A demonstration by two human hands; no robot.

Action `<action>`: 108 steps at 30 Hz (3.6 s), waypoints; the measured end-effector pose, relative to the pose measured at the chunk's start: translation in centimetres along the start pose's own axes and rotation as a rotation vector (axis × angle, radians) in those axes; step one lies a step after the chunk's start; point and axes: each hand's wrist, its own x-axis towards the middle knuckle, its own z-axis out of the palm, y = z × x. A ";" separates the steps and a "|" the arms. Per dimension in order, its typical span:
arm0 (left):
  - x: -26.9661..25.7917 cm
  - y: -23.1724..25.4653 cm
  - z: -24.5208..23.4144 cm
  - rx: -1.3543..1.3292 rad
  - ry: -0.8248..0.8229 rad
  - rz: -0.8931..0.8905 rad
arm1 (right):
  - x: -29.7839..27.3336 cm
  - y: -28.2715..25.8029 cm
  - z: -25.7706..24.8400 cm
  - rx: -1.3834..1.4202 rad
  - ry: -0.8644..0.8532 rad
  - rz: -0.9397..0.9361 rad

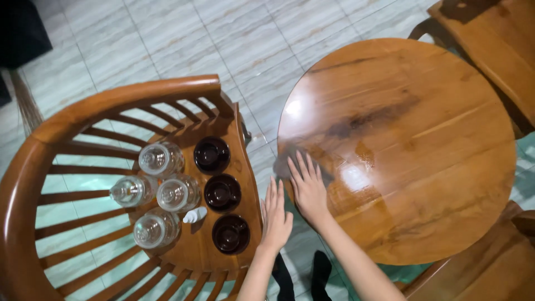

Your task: The recorder organizes glassware on a wooden table, then uses a duster and a cloth to clean the surface.

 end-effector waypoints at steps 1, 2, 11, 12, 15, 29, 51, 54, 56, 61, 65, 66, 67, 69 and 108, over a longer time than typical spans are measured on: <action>0.1 0.2 0.3 0.006 -0.001 0.012 | -1.4 0.0 -1.1 -0.001 0.013 0.005; -0.1 0.3 0.4 0.024 -0.007 0.025 | -3.3 -0.2 -2.2 -0.014 -0.001 0.034; -0.2 2.8 2.3 0.233 -0.154 0.125 | -20.8 1.8 -7.2 -0.078 -0.080 0.236; -0.3 3.1 2.7 0.273 -0.155 0.150 | -21.4 1.9 -7.4 -0.078 -0.115 0.269; -0.3 3.7 4.0 0.306 -0.130 0.212 | -16.2 2.0 -7.1 -0.137 -0.028 0.306; 1.0 6.8 10.4 0.358 -0.130 0.286 | -19.5 6.1 -8.3 -0.119 0.021 0.517; -0.8 9.6 16.2 0.490 0.175 0.399 | -24.0 9.6 -10.3 -0.083 0.043 0.431; -0.8 9.4 16.4 0.532 0.161 0.372 | -22.5 13.7 -13.3 -0.123 -0.024 0.575; -0.6 9.5 16.4 0.530 0.164 0.372 | -22.0 19.9 -14.0 -0.205 0.053 0.596; -0.5 9.6 16.5 0.522 0.158 0.363 | -19.5 27.7 -16.6 -0.334 0.257 0.686; -0.5 9.4 16.6 0.505 0.156 0.357 | -20.3 23.3 -13.0 -0.327 0.241 0.689; -0.5 9.3 16.5 0.498 0.149 0.351 | -21.3 21.5 -11.3 -0.316 0.192 0.595; -0.5 9.2 16.5 0.501 0.151 0.348 | -21.4 18.8 -11.3 -0.312 0.191 0.592; -0.5 9.0 16.6 0.496 0.154 0.370 | -21.5 13.3 -11.3 -0.164 0.047 0.375; 3.2 6.8 11.0 0.499 0.166 0.233 | -14.6 15.9 -8.6 -0.344 0.236 0.554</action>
